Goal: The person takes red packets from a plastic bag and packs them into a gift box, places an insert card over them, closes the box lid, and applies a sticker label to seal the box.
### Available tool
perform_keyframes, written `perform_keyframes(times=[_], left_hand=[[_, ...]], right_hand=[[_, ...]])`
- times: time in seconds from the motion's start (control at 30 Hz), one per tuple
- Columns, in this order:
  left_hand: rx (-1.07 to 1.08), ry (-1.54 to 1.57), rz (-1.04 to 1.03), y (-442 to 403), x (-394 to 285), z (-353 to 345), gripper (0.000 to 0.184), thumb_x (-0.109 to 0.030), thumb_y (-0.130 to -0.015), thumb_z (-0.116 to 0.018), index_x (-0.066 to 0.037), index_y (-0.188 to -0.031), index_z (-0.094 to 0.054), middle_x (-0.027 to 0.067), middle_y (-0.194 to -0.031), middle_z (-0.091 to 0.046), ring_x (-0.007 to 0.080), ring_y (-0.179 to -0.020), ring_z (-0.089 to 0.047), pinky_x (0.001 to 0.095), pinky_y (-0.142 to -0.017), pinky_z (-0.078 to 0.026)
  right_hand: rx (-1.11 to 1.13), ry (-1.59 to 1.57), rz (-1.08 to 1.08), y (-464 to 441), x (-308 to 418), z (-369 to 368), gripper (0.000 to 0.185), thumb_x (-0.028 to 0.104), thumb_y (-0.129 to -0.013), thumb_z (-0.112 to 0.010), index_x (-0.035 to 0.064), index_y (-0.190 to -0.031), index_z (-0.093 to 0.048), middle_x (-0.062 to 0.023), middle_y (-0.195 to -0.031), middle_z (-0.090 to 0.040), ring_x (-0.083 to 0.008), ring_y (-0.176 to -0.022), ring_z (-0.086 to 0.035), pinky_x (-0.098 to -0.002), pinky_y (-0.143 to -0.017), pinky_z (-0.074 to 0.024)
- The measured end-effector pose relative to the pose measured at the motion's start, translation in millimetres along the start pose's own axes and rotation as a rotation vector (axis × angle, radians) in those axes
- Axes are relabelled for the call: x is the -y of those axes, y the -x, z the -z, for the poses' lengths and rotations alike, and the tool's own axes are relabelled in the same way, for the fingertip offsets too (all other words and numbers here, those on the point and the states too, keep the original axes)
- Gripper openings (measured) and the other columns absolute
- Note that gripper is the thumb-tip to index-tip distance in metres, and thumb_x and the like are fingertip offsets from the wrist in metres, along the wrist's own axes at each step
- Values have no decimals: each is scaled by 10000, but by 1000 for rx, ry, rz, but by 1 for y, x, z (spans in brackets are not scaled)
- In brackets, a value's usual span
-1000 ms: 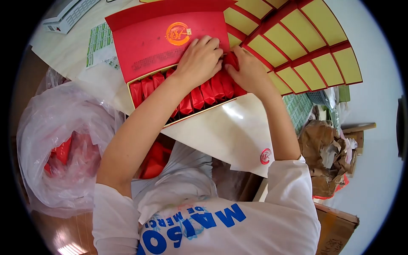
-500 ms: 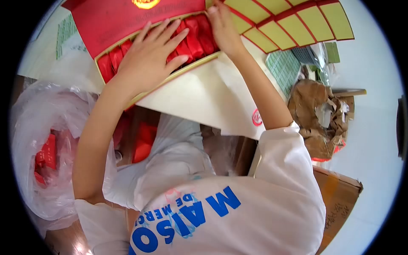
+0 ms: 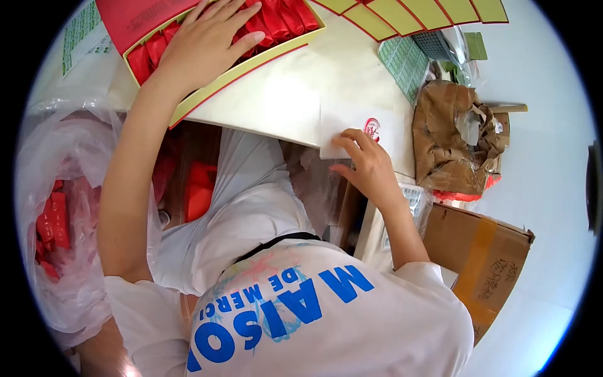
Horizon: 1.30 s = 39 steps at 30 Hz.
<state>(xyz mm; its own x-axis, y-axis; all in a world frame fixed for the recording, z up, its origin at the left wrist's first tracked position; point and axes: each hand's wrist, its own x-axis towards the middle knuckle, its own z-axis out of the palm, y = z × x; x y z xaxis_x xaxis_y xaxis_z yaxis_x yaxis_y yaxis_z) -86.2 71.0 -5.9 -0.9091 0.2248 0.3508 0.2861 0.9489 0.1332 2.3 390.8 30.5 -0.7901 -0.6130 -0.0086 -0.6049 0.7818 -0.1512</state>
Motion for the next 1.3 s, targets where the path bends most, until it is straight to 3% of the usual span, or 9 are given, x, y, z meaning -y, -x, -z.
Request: perform_keyframes(times=[0.07,0.1,0.53,0.6,0.67,0.8,0.87,1.0,1.3], left_hand=[[52,205,-11,2,-1,12,606,-453,-969,-397,-24,-1397,-406,187,-1495,-310,271,-1421,-225,414,-1170,-116],[-14,59,8,-1,-2,5,574,-477,-960,-413,-152,-1433,-390,81,-1529,-277,237,-1408,-256,399,-1175,-141],[-14,52,5,-2,6,-7,576,-472,-974,-386,-142,-1445,-363,94,-1532,-267,255,-1417,-229,412,-1176,-130],[-21,322,49,-3,8,0,556,-438,-989,-379,-129,-1451,-347,99,-1528,-279,262,-1418,-233,403,-1172,-139],[-92,926,111,-4,12,18,489,-355,-1017,-367,-54,-1400,-414,96,-1436,-433,239,-1365,-342,357,-1137,-224],[-421,1190,280,21,20,60,445,-336,-1030,-335,-2,-1225,-554,136,-1240,-574,212,-1211,-501,337,-1074,-323],[-622,1171,352,40,33,69,416,-322,-1029,-343,-12,-1176,-578,120,-1146,-606,182,-1099,-554,319,-984,-399],[-706,1059,526,78,47,73,361,-275,-1023,-363,-16,-1130,-591,69,-1020,-610,138,-959,-560,284,-852,-432],[-703,1015,596,93,55,58,333,-265,-1017,-387,-21,-1141,-576,70,-1060,-608,144,-996,-552,292,-864,-431]], right_hand=[[-12,-8,18,-1,-3,-2,405,122,-634,-800,72,-991,-617,-73,-1039,-590,-251,-867,-612,-355,-731,-519],[-20,-13,36,-1,-5,-2,385,106,-645,-788,71,-990,-619,-63,-1023,-598,-240,-852,-617,-348,-714,-523],[-134,-197,35,4,-22,-3,173,3,-774,-677,27,-945,-665,-82,-993,-667,-264,-838,-650,-337,-738,-539],[-404,-82,-81,-2,-27,3,151,-32,-783,-646,6,-928,-665,-101,-967,-682,-267,-826,-662,-323,-742,-541],[-589,-86,-178,-20,-14,28,123,-53,-774,-644,-7,-888,-655,-125,-966,-690,-269,-829,-677,-317,-709,-544],[-869,-153,142,-68,21,35,255,-131,-701,-603,0,-918,-625,-166,-1022,-685,-291,-870,-683,-326,-729,-552],[-805,-162,342,-97,42,24,295,-135,-672,-586,-11,-935,-630,-185,-1049,-675,-299,-931,-681,-356,-765,-557],[-646,-106,567,-154,79,-13,374,-30,-736,-580,0,-1105,-640,-160,-1168,-629,-310,-1079,-606,-411,-882,-504],[-552,-141,498,-166,123,-47,490,47,-727,-601,-30,-1210,-566,-184,-1218,-589,-320,-1075,-555,-425,-882,-440]])
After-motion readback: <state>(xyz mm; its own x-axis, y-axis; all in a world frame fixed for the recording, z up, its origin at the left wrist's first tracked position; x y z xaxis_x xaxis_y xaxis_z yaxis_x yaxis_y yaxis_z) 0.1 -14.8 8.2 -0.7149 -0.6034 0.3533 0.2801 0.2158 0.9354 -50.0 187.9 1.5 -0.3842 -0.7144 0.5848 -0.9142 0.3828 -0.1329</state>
